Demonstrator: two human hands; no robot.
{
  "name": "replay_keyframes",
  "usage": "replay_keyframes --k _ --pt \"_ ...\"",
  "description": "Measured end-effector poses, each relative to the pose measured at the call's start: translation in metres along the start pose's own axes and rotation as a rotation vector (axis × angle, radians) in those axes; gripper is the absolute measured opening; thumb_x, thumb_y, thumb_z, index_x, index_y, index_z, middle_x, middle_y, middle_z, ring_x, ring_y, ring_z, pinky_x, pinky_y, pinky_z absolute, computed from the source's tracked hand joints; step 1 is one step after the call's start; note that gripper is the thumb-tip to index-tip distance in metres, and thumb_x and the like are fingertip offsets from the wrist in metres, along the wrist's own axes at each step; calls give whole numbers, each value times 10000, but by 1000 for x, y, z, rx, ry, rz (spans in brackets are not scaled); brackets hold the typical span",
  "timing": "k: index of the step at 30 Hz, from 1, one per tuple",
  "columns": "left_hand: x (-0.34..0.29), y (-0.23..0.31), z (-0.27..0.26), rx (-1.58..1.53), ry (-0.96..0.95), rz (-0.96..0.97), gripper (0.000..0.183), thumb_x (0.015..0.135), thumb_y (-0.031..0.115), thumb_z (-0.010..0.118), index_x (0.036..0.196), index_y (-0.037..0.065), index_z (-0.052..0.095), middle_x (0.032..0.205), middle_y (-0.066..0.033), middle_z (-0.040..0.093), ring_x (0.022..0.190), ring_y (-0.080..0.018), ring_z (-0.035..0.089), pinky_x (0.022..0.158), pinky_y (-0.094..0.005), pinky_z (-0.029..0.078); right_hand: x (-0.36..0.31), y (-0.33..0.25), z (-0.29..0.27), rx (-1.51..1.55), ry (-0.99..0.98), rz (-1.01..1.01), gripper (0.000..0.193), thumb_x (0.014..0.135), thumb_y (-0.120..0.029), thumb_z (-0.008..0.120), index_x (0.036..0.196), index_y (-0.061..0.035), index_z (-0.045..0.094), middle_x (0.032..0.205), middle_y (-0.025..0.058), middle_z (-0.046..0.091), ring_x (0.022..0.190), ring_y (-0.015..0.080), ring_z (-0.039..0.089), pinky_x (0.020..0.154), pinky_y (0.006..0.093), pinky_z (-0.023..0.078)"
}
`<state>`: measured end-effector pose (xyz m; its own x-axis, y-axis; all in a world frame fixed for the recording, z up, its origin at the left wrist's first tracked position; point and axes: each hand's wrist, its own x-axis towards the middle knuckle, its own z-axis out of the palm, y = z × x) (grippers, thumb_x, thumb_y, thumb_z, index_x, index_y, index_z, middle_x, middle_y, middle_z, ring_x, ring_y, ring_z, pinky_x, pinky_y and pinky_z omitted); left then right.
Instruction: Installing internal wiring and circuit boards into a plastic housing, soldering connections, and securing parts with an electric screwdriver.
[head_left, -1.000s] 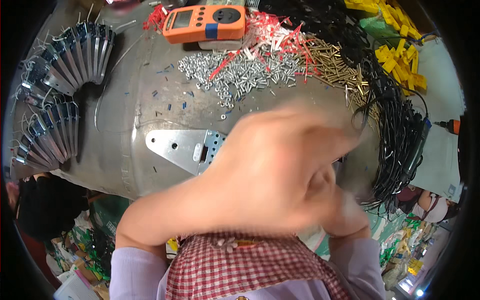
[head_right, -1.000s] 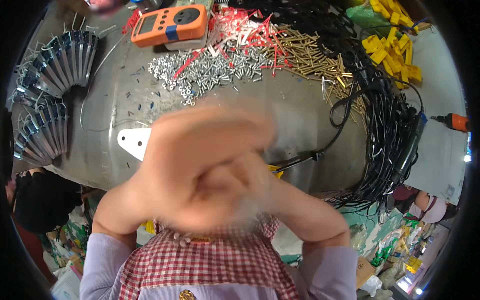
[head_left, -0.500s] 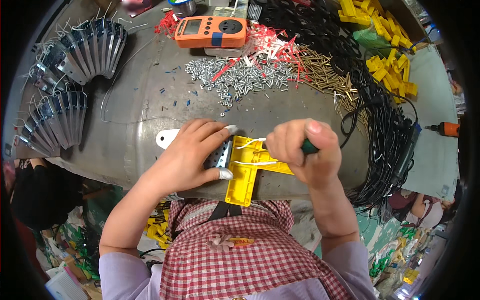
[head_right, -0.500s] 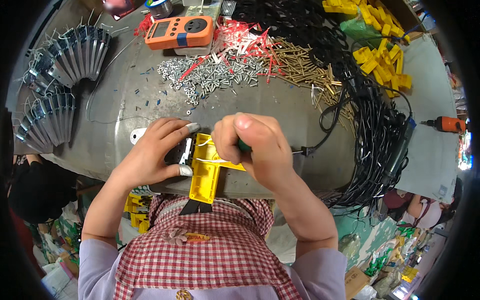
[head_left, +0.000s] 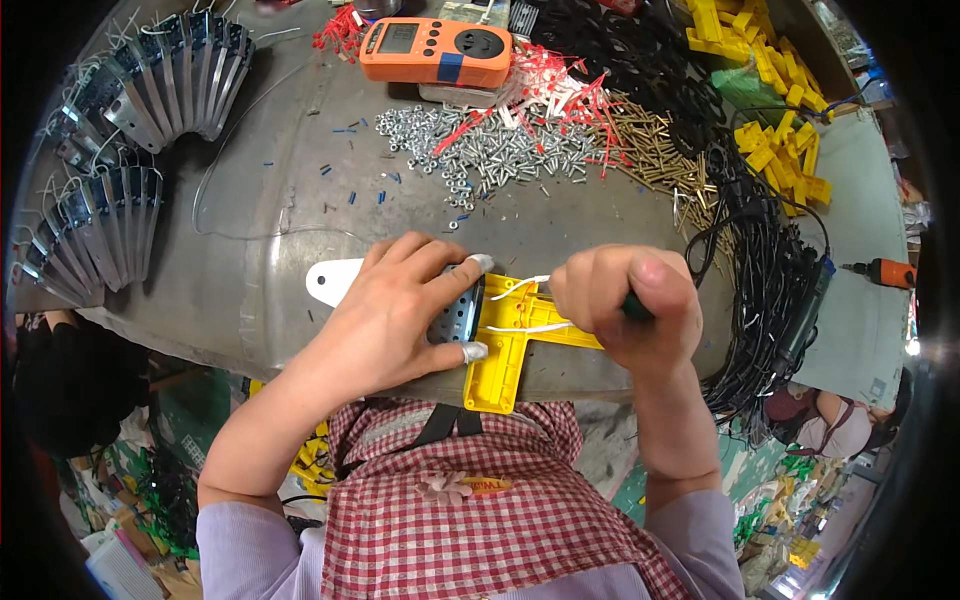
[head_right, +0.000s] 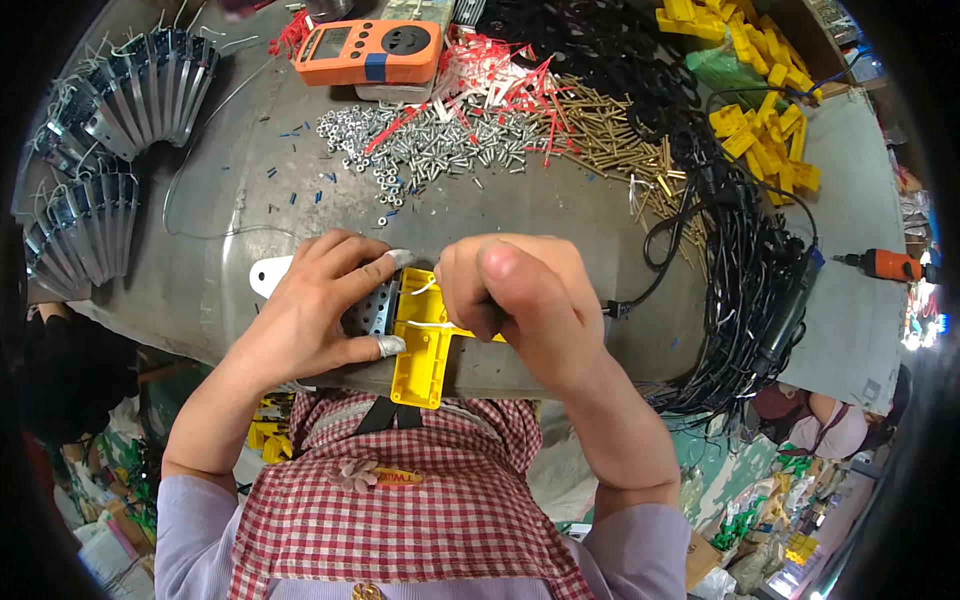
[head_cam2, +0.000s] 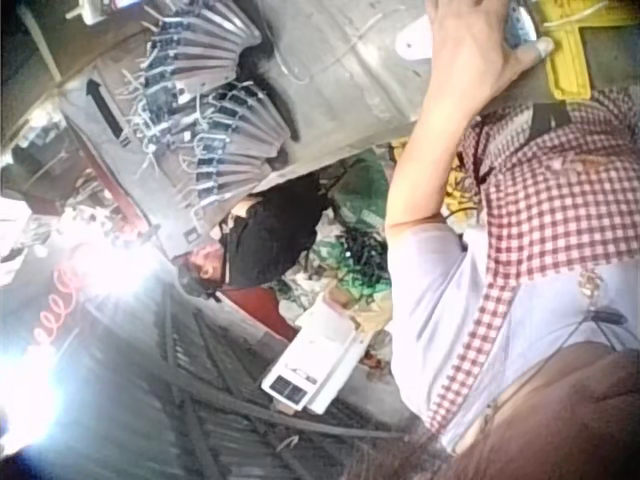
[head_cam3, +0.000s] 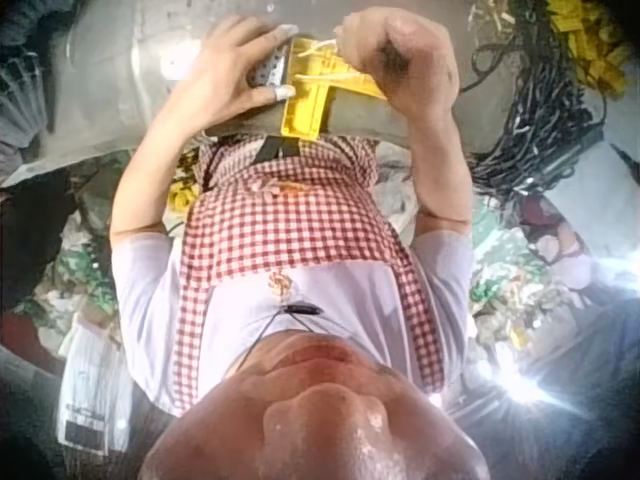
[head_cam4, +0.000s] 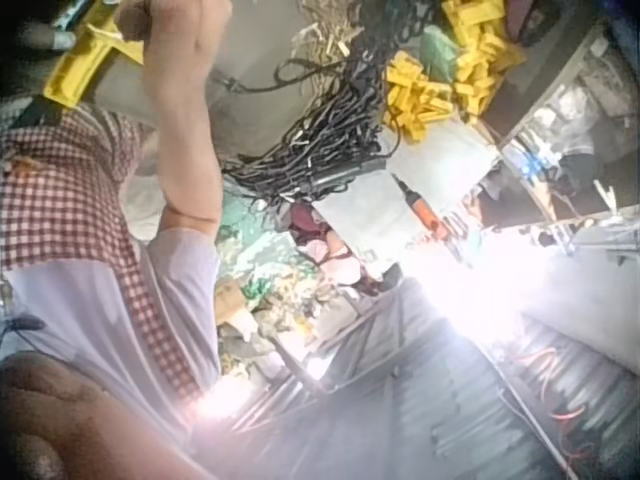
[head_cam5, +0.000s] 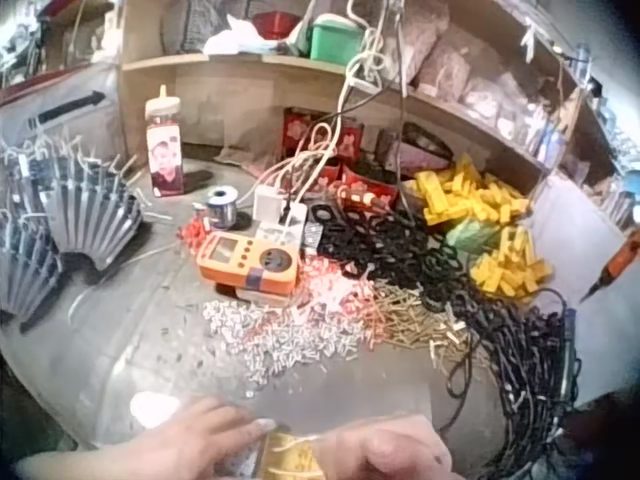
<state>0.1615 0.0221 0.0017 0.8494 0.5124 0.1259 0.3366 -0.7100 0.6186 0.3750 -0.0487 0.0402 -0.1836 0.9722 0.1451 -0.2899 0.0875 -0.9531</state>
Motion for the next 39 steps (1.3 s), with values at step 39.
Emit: replay_keyframes --k 39 --pt "-4 -4 -34 -384 -518 -130 694 861 483 556 1341 16 375 1053 -210 621 837 -298 643 758 -396 507 -32 -79 47 -1106 157 -682 232 851 -248 541 905 -30 603 908 107 588 797 195 561 742 319 432"
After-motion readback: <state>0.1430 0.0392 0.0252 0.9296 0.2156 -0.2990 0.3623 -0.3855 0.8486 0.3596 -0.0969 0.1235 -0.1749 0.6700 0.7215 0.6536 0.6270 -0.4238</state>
